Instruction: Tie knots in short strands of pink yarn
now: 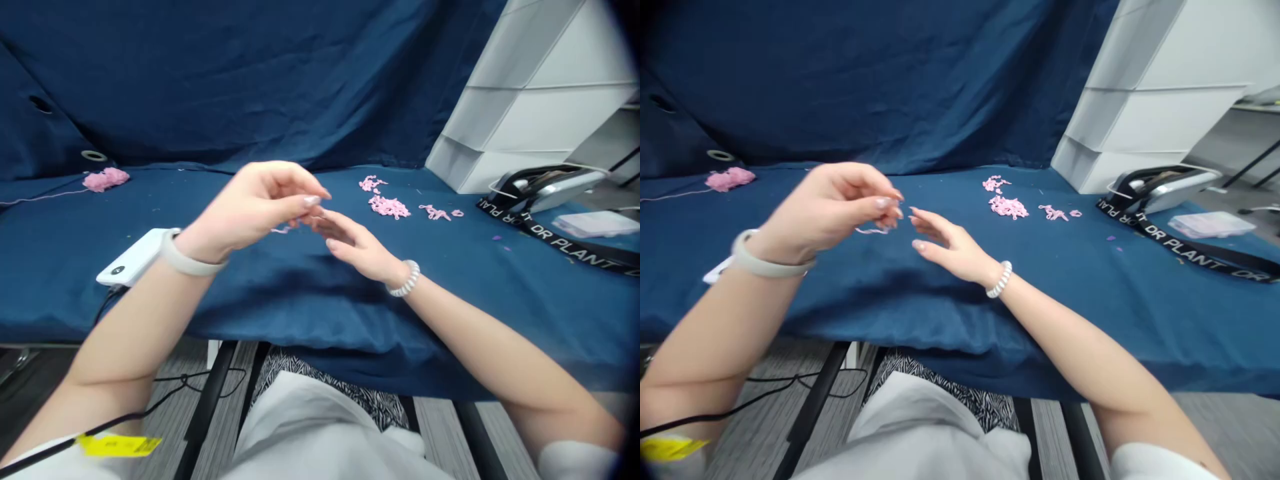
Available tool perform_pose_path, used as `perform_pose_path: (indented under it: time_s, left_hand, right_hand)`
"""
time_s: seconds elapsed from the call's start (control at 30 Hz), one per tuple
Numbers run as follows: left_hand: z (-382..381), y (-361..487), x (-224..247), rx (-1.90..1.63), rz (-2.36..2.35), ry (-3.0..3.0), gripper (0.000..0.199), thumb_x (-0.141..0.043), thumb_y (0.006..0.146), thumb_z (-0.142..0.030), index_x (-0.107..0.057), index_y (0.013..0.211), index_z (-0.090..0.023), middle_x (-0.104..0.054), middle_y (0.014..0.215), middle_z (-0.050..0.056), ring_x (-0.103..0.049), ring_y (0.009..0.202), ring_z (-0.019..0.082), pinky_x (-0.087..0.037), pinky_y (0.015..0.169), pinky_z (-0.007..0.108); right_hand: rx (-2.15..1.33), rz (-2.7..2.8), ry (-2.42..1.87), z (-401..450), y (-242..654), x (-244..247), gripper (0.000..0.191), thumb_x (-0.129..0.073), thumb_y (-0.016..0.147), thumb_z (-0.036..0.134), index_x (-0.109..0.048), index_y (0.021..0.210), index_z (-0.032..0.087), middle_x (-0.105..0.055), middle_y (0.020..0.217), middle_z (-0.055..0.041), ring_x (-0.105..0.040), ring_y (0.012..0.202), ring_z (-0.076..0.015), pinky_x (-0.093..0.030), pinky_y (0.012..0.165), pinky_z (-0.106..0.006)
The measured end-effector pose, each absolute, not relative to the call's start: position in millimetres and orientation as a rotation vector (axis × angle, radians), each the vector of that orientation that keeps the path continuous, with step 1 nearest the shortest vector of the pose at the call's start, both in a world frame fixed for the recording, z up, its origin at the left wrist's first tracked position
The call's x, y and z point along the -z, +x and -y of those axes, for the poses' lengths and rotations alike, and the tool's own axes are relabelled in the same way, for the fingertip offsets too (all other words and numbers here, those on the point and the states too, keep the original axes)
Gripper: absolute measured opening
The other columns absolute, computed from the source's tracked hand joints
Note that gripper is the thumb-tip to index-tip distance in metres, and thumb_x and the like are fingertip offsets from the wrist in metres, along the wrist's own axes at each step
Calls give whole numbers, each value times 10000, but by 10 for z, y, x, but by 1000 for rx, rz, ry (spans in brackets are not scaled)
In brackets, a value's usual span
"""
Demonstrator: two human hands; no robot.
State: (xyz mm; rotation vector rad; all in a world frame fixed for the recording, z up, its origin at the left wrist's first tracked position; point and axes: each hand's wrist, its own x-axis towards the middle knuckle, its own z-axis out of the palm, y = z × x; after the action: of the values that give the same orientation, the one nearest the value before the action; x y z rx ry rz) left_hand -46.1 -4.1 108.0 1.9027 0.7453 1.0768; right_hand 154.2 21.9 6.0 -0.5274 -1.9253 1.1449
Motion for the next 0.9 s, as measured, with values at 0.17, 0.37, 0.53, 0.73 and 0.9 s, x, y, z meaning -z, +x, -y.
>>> perform_pose_path:
  time_s: [0.17,0.37,0.53,0.73,0.9]
  left_hand:
    - [-163,-189,-793,-1041,-607,1546,292,-792,716,-355,-743,918,-150,-714,840,47,-630,640,87,-473,514,165]
    - [-543,-310,-258,-1145,-623,1217,333,-781,734,-337,-731,1039,-216,-697,1091,52,-643,844,103,-524,654,190]
    - [-755,-331,36,-1122,-730,1153,340,-750,706,-139,-735,1037,-217,-692,1135,57,-640,844,89,-496,714,203]
    - [-810,-257,174,-1165,-850,1176,379,-817,600,-128,-749,969,-175,-721,940,52,-633,779,86,-456,681,189]
    - [-813,-271,169,-1255,-990,1180,320,-802,677,-353,-737,928,-166,-700,864,45,-622,766,88,-446,655,189]
  right_hand:
    - [-1118,1829,-578,-70,1552,-123,472,-596,865,524,-615,1179,171,-700,1071,-95,-680,958,-190,-523,936,-351]
    - [-1223,1642,-814,-319,1619,52,407,-675,780,535,-649,784,129,-619,627,-14,-591,614,-107,-494,687,-260]
    - [-1485,1354,-904,-341,1569,59,228,-600,874,314,-557,739,136,-650,740,-20,-613,623,-78,-514,706,-244]
    - [-1445,1457,-955,-269,1560,-52,112,-543,874,204,-593,802,135,-414,506,69,-348,418,-38,-345,441,-177]
    - [-1384,1582,-1051,-294,1603,-19,270,-571,866,370,-668,827,122,-367,522,62,-310,440,-44,-295,432,-198]
